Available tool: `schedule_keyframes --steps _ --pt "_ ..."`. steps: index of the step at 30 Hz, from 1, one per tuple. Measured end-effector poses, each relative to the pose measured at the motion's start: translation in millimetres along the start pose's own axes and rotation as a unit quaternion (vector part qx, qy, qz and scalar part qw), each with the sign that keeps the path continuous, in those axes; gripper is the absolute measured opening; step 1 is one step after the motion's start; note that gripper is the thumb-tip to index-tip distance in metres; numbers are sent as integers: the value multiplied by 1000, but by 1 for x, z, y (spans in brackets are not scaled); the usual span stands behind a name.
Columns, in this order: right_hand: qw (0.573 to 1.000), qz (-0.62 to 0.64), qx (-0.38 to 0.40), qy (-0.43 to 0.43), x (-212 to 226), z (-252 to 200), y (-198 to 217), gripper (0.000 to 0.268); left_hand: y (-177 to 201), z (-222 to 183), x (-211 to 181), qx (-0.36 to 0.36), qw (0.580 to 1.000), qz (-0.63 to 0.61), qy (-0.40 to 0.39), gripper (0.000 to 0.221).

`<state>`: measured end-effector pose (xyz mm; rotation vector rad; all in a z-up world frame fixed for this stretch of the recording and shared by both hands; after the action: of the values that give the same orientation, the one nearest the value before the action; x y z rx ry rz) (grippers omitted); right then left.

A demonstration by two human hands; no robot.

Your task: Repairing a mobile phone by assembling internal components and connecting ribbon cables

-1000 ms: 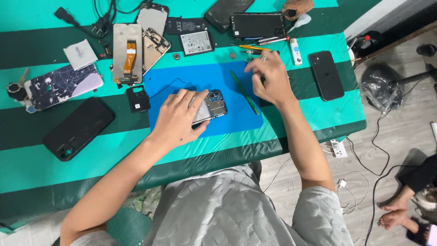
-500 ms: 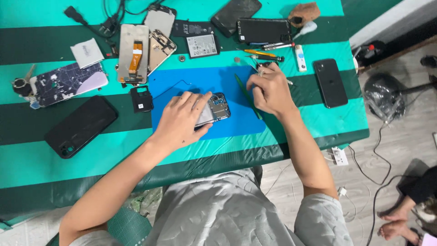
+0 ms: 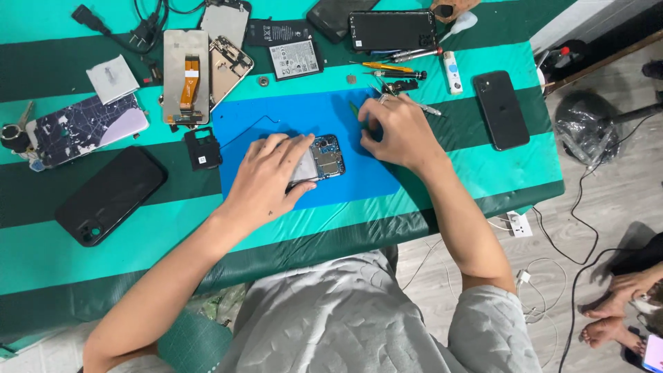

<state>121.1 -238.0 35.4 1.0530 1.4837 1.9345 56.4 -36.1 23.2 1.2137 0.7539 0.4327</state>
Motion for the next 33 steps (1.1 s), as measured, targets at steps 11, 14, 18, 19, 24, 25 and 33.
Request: schedule_keyframes --steps 11,14,18,19,24,25,33 --pt "999 20 -24 -23 -7 -5 6 44 0 0 -3 17 1000 8 -8 75" --pt "999 16 -23 -27 0 -6 11 53 -2 0 -2 12 1000 9 -15 76" --pt "999 -8 -43 -19 6 -5 10 56 -3 3 -6 0 999 23 -31 73" --pt "999 -10 -45 -23 4 -5 10 56 -5 4 -5 0 999 23 -35 73" --pt "993 4 -118 5 9 -13 21 46 -10 0 -11 -34 996 67 -50 66" --pt "992 1 -123 3 8 -11 26 46 -8 3 -12 -35 995 69 -55 66" --pt "972 172 -148 57 12 -3 28 36 -9 -1 -8 -35 995 92 9 73"
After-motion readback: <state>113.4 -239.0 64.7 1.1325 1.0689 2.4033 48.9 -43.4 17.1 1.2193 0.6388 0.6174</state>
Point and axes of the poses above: each hand's wrist, its own z-axis towards the middle knuckle, its own y-axis out of the back of the hand, x = y × z, the point moved 8 cm from there along z, towards the middle knuckle, and after that the axes turned 12 degrees about x, right-handed, at the moved point
